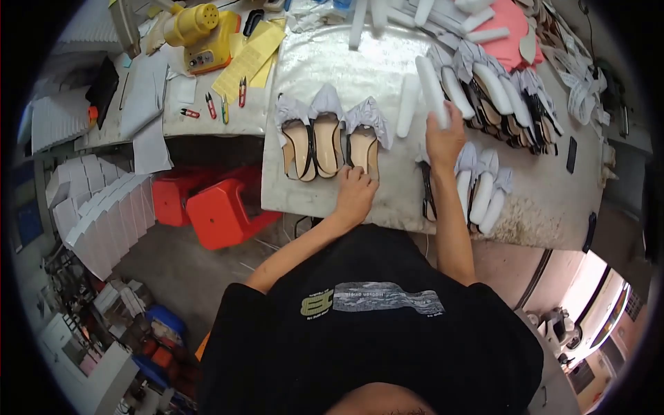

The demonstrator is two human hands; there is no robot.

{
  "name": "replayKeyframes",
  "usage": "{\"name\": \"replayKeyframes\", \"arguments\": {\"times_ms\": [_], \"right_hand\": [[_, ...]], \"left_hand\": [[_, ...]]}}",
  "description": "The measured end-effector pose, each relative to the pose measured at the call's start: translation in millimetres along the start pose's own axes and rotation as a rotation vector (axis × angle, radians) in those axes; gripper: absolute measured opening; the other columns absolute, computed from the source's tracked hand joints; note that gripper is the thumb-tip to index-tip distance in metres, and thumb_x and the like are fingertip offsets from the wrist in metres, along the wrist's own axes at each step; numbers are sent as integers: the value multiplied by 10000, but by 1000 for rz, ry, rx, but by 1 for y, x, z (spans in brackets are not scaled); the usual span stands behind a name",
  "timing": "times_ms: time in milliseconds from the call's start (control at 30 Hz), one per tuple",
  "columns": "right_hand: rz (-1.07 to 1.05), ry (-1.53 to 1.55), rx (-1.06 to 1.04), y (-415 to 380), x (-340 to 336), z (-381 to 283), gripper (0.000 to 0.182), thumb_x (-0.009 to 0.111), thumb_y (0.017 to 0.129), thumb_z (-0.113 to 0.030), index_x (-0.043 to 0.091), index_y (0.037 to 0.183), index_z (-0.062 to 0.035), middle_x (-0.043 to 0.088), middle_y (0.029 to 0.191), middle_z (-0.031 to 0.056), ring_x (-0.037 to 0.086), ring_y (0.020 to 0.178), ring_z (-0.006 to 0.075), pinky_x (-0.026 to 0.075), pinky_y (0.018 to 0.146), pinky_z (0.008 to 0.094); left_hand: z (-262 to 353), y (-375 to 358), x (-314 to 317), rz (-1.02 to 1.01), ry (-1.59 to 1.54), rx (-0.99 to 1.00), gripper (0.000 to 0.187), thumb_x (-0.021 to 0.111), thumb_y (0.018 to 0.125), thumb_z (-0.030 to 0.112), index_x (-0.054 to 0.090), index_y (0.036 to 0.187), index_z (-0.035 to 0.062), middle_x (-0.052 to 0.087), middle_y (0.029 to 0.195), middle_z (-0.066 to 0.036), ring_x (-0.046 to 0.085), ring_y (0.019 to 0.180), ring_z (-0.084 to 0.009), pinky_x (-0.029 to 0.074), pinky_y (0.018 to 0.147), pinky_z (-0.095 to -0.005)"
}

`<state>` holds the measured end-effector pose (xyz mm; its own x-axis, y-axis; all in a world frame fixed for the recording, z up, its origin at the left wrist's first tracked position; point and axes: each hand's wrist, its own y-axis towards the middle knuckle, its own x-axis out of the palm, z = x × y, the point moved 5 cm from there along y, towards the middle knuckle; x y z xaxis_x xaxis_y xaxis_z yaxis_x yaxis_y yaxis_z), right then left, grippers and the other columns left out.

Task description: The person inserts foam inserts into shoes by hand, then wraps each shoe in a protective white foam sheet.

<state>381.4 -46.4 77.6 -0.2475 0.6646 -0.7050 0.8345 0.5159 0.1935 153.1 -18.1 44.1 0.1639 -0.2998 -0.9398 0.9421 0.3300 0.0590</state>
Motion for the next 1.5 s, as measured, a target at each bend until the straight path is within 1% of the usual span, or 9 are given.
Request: {"name": "replayKeyframes", "arguments": {"times_ms": [200, 267, 433, 600, 833, 1167, 1267, 1433, 1500], "right_hand": [[-333, 260, 252, -116, -81, 1, 576, 556, 744, -19, 482, 1315, -40, 597, 1080, 145, 568, 865, 240, 478, 838, 323], [-555, 177, 377, -169, -90, 14, 559, 530, 733, -69, 521, 1288, -7, 627, 1117, 174, 613, 937, 325, 492, 837, 358], [-723, 612, 383, -264, -90, 35, 524, 462, 740, -83, 593, 1239, 7, 643, 1212, 130, 600, 1050, 271, 456, 919, 318], [-836, 495, 514, -278, -107, 33, 483, 471, 766, -104, 618, 1223, -58, 691, 1087, 98, 635, 887, 259, 496, 804, 330], [-737, 473, 473, -287, -93, 49, 446, 486, 788, -122, 618, 1208, -55, 685, 1072, 109, 623, 843, 275, 495, 771, 348], [-864, 496, 298, -298, -94, 55, 564, 705, 797, -131, 521, 1325, -63, 621, 1245, 115, 598, 1103, 268, 471, 952, 363], [-709, 503, 266, -291, -105, 46, 511, 659, 808, -124, 537, 1299, -48, 618, 1239, 132, 605, 1082, 274, 479, 925, 360], [-873, 479, 290, -287, -108, 51, 596, 715, 777, -129, 499, 1322, -20, 588, 1273, 125, 590, 1093, 268, 460, 961, 367], [-747, 239, 358, -253, -137, 31, 589, 744, 752, -149, 513, 1274, -3, 592, 1228, 143, 604, 1031, 286, 477, 908, 384]], "left_hand": [[1, 14, -18, 198, -499, -93, 459, 688, 783, 196, 568, 1200, 45, 506, 1263, -200, 451, 1147, -403, 385, 966, -516], [-30, 47, -21, 286, -400, -217, 574, 708, 765, 152, 544, 1314, 105, 469, 1376, -236, 429, 1209, -439, 412, 970, -461], [-84, 104, 67, -222, -293, -2, 715, 736, 724, 219, 485, 1389, 149, 297, 1501, -293, 350, 1272, -510, 364, 1043, -509], [-83, 112, 51, -240, -364, 23, 614, 741, 713, 204, 575, 1295, 102, 379, 1463, -272, 431, 1188, -489, 405, 1006, -500], [-71, 110, 56, -47, -317, 32, 520, 525, 647, 20, 644, 1153, 38, 443, 1415, -250, 477, 1058, -469, 430, 953, -463], [-78, 107, 50, 0, -380, -6, 510, 694, 688, 137, 654, 1188, 40, 457, 1404, -289, 508, 1104, -444, 434, 944, -441], [-84, 107, 56, 71, -336, -32, 519, 652, 645, 45, 673, 1164, 53, 508, 1374, -256, 539, 1060, -445, 440, 933, -443], [-84, 111, 56, 38, -311, -34, 559, 621, 662, 40, 640, 1220, 68, 499, 1378, -259, 544, 1038, -428, 449, 925, -444], [-36, 94, -2, 373, -70, -28, 511, 684, 709, 103, 604, 1204, 3, 530, 1301, -277, 553, 1021, -405, 460, 903, -413]]}}
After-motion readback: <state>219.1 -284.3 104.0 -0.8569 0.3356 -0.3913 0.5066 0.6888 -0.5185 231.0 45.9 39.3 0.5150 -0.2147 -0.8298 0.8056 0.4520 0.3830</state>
